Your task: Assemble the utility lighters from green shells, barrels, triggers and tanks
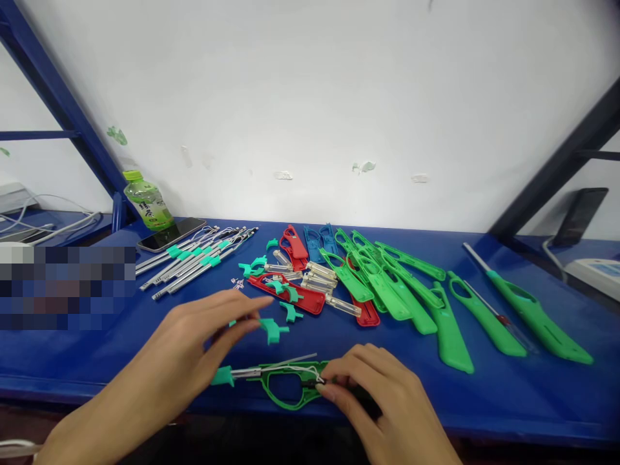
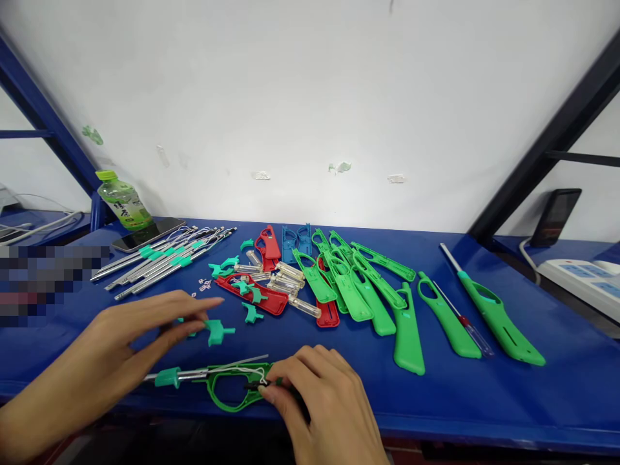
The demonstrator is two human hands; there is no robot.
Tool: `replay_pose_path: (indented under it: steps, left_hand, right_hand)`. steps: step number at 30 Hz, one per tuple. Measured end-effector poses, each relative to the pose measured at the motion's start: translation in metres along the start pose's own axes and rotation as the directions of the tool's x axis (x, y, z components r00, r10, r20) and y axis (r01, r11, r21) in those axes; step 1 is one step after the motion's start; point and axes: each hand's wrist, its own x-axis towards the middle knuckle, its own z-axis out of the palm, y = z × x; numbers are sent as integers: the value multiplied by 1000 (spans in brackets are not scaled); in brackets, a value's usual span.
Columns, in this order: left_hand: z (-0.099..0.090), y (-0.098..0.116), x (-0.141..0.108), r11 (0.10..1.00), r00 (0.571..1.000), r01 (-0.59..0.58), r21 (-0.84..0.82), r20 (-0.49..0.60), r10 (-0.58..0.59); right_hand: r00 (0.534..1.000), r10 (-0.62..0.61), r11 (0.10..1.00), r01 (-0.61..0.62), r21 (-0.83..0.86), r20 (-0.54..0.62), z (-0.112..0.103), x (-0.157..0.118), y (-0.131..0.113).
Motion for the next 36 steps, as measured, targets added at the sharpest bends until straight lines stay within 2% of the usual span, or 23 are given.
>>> replay_pose_path:
  steps: [3,7,14,24,36]
  left_hand:
    - [6,10,-5,983,985,-117,-143,110,133]
    - [13,14,-13,986,972,-94,-140,199,121]
    - [14,21,-20,996,964,-71,-47,252,81]
    - [22,22,-22,997,941,-40,-64,333,59]
    - [25,22,-23,998,944,-43,-48,325,57]
  right_hand:
    - [999,-1,1000,1,-1,-41,3,-2,1]
    - [1000,5,1000,-5,-14,-20,1,-1,-2]
    - [999,-17,999,16,-30,-36,-2,3,-2]
    - [998,-24,999,22,-31,-53,-3,4,-6]
    - [998,-22,999,20,-27,-59,-5,5,-8]
